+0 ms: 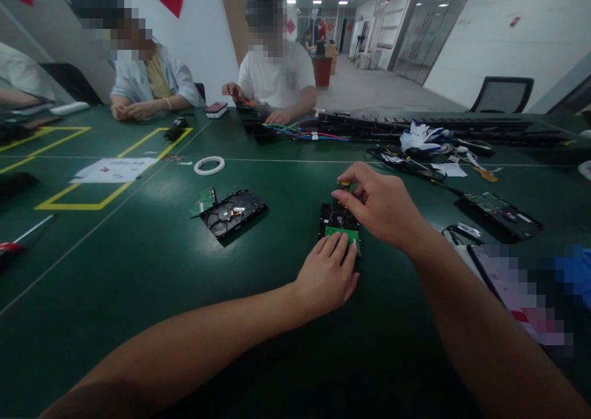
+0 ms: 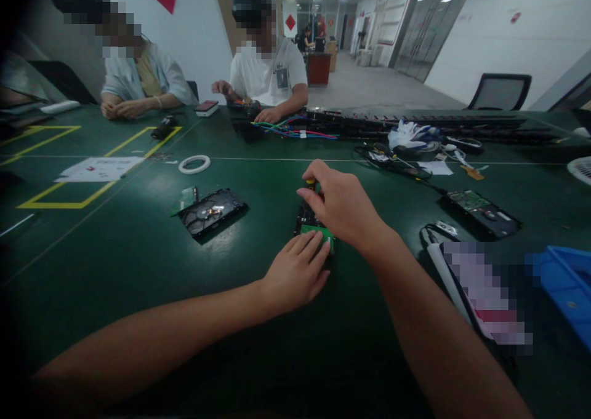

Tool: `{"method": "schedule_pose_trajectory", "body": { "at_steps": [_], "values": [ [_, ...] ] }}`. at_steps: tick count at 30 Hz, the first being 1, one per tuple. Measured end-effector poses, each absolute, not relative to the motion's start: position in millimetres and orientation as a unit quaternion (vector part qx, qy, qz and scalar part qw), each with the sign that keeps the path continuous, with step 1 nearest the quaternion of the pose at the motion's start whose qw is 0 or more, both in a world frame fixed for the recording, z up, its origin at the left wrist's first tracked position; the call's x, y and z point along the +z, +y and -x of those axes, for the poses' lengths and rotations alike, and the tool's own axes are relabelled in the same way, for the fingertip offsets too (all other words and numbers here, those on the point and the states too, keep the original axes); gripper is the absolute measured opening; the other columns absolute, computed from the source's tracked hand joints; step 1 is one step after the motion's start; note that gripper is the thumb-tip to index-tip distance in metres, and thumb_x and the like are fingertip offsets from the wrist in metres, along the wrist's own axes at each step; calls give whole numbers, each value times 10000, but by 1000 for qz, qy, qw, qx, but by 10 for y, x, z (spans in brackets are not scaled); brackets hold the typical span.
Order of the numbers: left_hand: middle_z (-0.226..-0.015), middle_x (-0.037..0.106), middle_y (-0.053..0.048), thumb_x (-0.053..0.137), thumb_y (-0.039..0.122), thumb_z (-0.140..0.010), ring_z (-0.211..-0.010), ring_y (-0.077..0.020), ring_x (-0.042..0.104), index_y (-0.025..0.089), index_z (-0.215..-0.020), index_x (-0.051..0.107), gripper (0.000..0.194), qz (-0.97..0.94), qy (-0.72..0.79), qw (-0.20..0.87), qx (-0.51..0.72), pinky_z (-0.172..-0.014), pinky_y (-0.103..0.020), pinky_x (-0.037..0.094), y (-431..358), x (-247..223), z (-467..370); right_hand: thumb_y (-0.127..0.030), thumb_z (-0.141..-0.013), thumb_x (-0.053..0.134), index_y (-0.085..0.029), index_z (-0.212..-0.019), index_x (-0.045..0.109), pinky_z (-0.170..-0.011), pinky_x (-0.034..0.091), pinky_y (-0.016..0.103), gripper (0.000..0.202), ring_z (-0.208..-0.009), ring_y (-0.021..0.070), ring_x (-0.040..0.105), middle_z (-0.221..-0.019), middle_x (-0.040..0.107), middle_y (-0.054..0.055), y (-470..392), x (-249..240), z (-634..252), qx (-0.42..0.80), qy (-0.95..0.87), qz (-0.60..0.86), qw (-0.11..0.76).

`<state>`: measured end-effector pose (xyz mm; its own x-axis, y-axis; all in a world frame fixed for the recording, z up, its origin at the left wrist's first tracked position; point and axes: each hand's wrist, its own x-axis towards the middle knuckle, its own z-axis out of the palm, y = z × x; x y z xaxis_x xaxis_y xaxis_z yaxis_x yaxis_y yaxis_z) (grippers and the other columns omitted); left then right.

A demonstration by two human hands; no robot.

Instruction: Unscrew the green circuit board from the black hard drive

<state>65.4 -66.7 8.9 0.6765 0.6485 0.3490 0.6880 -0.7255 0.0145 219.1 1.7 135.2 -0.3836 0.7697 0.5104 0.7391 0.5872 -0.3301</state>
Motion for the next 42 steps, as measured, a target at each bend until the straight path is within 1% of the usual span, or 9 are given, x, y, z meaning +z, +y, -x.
{"method": "schedule_pose_trajectory", "body": {
  "at_steps": [7, 14, 18, 23, 27, 31, 34, 39, 42],
  "values": [
    [-1526, 539, -242, 463, 409, -1059, -1429, -387, 505, 54, -1473, 559, 553, 913, -366, 60, -169, -1175, -509, 420, -668, 95, -660, -256, -900, 710, -231, -995, 625, -697, 408, 312, 129, -723, 192, 654, -869, 731, 19, 99, 1489, -2249, 28, -849, 444, 285],
    [-1535, 536, -235, 461, 415, -1060, -1437, -377, 498, 62, -1481, 553, 557, 912, -370, 62, -169, -1178, -512, 418, -668, 94, -661, -384, -981, 633, -229, -965, 648, -689, 392, 315, 156, -705, 188, 622, -812, 714, 18, 77, 1426, -2285, 46, -847, 447, 283],
    [-1543, 531, -226, 478, 408, -1052, -1436, -369, 500, 67, -1481, 555, 553, 913, -368, 56, -166, -1181, -499, 419, -665, 98, -652, -353, -1003, 597, -214, -965, 669, -700, 383, 316, 161, -717, 183, 620, -843, 723, 32, 72, 1355, -2260, 49, -853, 439, 279],
    [-1542, 532, -223, 492, 423, -1042, -1450, -366, 485, 78, -1488, 549, 567, 913, -368, 53, -167, -1173, -507, 428, -652, 69, -649, -371, -969, 668, -212, -1018, 655, -698, 385, 321, 167, -720, 192, 617, -849, 716, 30, 71, 1311, -2253, 52, -828, 466, 308],
    [-1539, 535, -224, 493, 423, -1043, -1445, -369, 489, 72, -1481, 555, 565, 914, -365, 59, -169, -1179, -504, 422, -652, 59, -652, -369, -956, 691, -223, -955, 689, -773, 433, 346, 146, -845, 224, 633, -923, 711, 53, 89, 1313, -2259, 43, -836, 440, 326],
    [-1540, 532, -227, 484, 416, -1049, -1445, -372, 487, 69, -1482, 555, 560, 913, -366, 57, -168, -1179, -503, 422, -658, 67, -651, -340, -961, 681, -232, -1009, 743, -836, 461, 372, 133, -938, 246, 642, -997, 708, 76, 112, 1307, -2254, 26, -840, 423, 340],
    [-1537, 534, -230, 486, 417, -1049, -1443, -370, 490, 68, -1485, 551, 563, 914, -367, 59, -165, -1181, -501, 419, -659, 75, -650, -300, -931, 708, -234, -1051, 729, -836, 464, 374, 138, -930, 245, 655, -1010, 733, 64, 97, 1315, -2230, 36, -840, 418, 345],
    [-1533, 535, -234, 472, 410, -1051, -1442, -373, 490, 64, -1474, 559, 554, 915, -363, 59, -165, -1171, -509, 427, -652, 81, -649, -278, -902, 712, -232, -1055, 680, -755, 462, 355, 163, -829, 227, 659, -991, 745, 51, 48, 1348, -2194, 70, -821, 447, 349],
    [-1527, 543, -232, 473, 411, -1051, -1437, -369, 495, 63, -1471, 561, 552, 915, -363, 59, -168, -1169, -502, 431, -651, 89, -646, -260, -928, 662, -239, -1045, 682, -785, 470, 365, 120, -882, 241, 660, -1012, 737, 58, 44, 1358, -2198, 65, -833, 431, 341]
  ]
}}
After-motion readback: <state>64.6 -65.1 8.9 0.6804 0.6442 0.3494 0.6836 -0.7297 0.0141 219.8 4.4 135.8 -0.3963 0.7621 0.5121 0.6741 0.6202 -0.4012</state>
